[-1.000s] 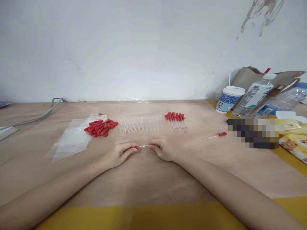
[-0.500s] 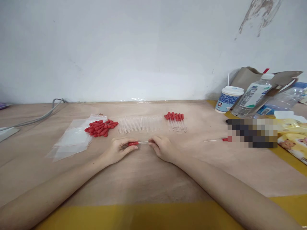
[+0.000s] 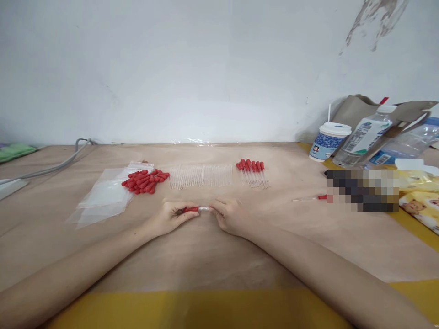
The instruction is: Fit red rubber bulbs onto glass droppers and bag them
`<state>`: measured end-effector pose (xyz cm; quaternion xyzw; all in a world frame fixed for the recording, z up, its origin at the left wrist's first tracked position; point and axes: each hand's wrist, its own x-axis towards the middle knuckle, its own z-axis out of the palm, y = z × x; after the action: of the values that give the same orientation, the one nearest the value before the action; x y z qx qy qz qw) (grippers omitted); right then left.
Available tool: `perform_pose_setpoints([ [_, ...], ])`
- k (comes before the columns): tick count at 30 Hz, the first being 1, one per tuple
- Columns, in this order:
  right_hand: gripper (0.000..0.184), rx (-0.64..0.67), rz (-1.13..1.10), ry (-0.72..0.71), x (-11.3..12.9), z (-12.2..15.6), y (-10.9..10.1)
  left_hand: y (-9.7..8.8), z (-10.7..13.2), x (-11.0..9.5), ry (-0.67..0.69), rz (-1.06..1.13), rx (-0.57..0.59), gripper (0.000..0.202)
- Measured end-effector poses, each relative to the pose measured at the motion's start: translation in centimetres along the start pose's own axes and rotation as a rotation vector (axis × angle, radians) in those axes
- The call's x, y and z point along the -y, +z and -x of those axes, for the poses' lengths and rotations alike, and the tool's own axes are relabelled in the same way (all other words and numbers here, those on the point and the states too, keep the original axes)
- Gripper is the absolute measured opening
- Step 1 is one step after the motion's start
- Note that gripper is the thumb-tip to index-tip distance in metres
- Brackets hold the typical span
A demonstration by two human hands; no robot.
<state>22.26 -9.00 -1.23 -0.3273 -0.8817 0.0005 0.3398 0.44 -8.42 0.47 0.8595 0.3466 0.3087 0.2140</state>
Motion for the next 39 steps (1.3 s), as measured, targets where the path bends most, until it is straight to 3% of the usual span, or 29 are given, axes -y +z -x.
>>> perform_pose_setpoints([
  [11,0.025,0.145,0.035,0.079,0.7,-0.8,-0.7,0.1,-0.2,0.1,0.103,-0.096,-0.051,0.016],
  [15,0.021,0.142,0.153,0.075,0.4,-1.5,-2.4,-0.1,-0.3,0.3,0.07,-0.144,-0.087,0.031],
  [18,0.018,0.059,0.104,0.283,-1.9,-2.1,-4.7,-0.1,-0.3,0.5,0.034,-0.169,-0.112,0.043],
  [22,0.025,-0.113,0.245,0.768,-7.3,-2.7,-7.6,-0.2,-0.4,0.6,0.028,-0.217,-0.033,0.027],
  [24,0.025,-0.128,0.333,0.887,-9.7,-2.5,-8.1,-0.2,-0.5,0.5,0.03,-0.23,-0.019,0.023],
  [28,0.024,-0.064,0.387,0.94,-12.3,-1.6,-7.1,-0.2,-0.7,0.3,0.036,-0.231,-0.022,0.019],
  [33,0.028,0.01,0.403,0.979,-12.5,-0.9,-6.0,-0.1,-0.7,0.3,0.058,-0.212,-0.028,0.018],
  [39,0.032,0.088,0.582,0.969,-14.2,1.9,-9.3,-0.1,-0.7,0.5,0.063,-0.205,-0.026,0.018],
])
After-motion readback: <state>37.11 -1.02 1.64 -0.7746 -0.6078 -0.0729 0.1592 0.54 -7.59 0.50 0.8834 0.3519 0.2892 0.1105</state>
